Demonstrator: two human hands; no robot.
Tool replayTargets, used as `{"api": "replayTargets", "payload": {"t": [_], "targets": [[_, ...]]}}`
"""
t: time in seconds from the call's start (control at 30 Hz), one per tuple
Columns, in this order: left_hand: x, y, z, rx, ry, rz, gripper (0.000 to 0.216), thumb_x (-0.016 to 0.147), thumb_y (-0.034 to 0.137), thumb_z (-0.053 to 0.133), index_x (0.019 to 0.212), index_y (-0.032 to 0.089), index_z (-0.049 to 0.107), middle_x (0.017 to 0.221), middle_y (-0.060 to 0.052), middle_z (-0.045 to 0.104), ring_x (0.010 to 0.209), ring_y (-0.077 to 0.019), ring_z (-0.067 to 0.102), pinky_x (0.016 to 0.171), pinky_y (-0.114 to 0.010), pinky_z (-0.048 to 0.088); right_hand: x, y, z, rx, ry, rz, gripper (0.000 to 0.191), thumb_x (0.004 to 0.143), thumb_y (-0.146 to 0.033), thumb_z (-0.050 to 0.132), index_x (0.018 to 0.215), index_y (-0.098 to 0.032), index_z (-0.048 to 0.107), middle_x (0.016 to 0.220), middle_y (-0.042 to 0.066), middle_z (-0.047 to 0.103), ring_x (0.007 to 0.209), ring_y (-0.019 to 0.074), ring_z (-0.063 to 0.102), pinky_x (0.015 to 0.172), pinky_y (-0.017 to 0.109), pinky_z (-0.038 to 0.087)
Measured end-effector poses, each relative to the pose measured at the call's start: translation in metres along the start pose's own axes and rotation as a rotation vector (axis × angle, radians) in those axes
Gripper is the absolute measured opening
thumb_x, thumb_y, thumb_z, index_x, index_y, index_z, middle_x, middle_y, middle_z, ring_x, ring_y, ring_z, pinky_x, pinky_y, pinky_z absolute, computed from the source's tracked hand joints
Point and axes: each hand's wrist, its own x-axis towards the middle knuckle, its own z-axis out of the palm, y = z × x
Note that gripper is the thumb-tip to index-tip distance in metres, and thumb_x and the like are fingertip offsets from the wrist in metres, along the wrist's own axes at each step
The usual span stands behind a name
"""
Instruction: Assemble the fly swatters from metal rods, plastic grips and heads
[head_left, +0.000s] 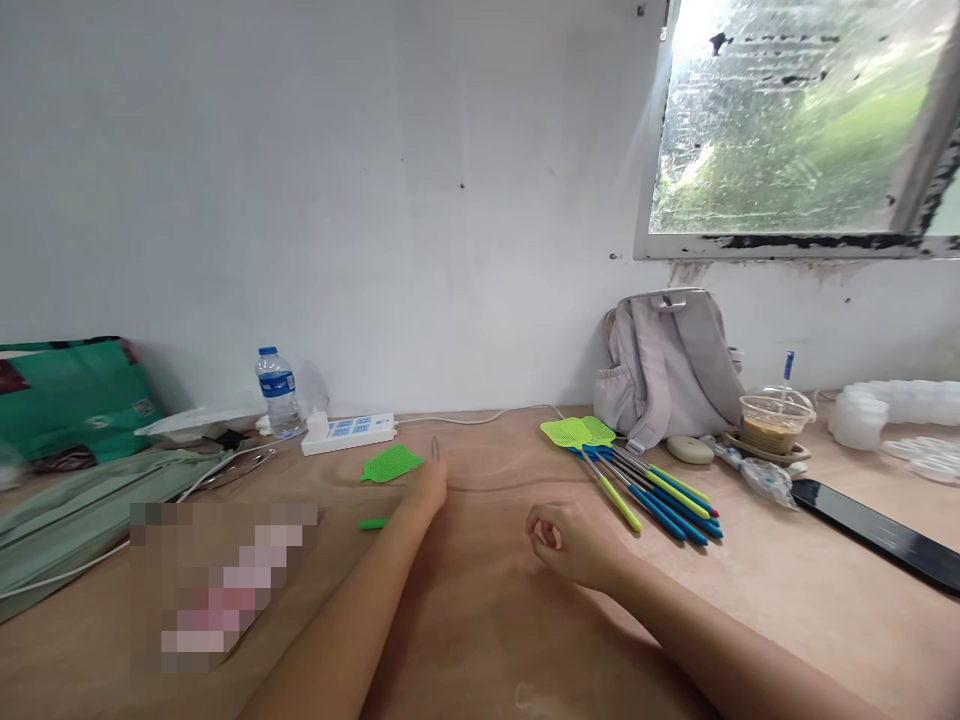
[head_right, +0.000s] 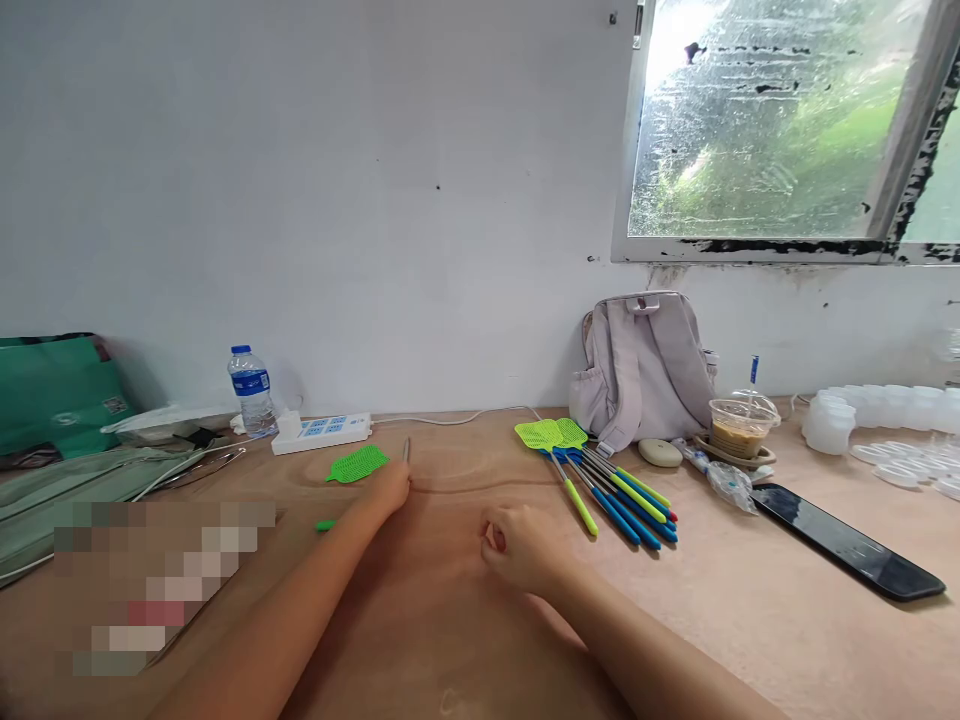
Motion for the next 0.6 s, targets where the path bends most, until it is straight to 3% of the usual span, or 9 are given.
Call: {"api": "replayTargets", "payload": {"t": [0.2,0.4,0.5,0.6], "targets": [[0.000,0.006,-0.018,-0.115,-0.019,0.070,0.012,0.056,0.011,0.055,0.060,0.016,0.065,0.068,-0.009,0.067,0.066,-0.0202,0.060,0.058,-0.026,0.041,-0.001,-0.004,0.008,0.052,-0.033,-0.064,0.021,0.065,-0.012,0.049,0.081,-0.022,0.060,0.066,-0.001,0.061,0.060,0.0122,0.053,0.052,0.020,0.030],[-0.013,0.013,-0.067,-0.267,-0.034,0.124,0.012,0.058,0.020,0.055,0.064,0.018,0.065,0.058,-0.002,0.065,0.057,-0.0165,0.059,0.053,-0.024,0.041,0.000,0.003,0.001,0.165,0.086,-0.049,0.050,0.067,-0.012,0.050,0.115,-0.024,0.044,0.090,-0.001,0.061,0.060,0.0106,0.053,0.059,0.023,0.036],[-0.026,0.018,-0.089,-0.498,-0.157,0.202,0.011,0.058,0.024,0.056,0.064,0.018,0.064,0.057,0.000,0.064,0.057,-0.0158,0.060,0.056,-0.025,0.045,0.000,0.002,0.000,0.197,0.127,-0.036,0.055,0.068,-0.012,0.050,0.120,-0.025,0.038,0.108,0.004,0.054,0.061,0.0097,0.053,0.060,0.024,0.037],[-0.036,0.022,-0.101,-0.711,-0.329,0.267,0.009,0.057,0.023,0.059,0.063,0.018,0.063,0.060,-0.001,0.066,0.062,-0.0170,0.063,0.062,-0.027,0.049,0.000,0.002,0.002,0.180,0.087,-0.039,0.047,0.071,-0.017,0.053,0.116,-0.025,0.044,0.107,0.005,0.055,0.063,0.0111,0.054,0.059,0.024,0.037]]}}
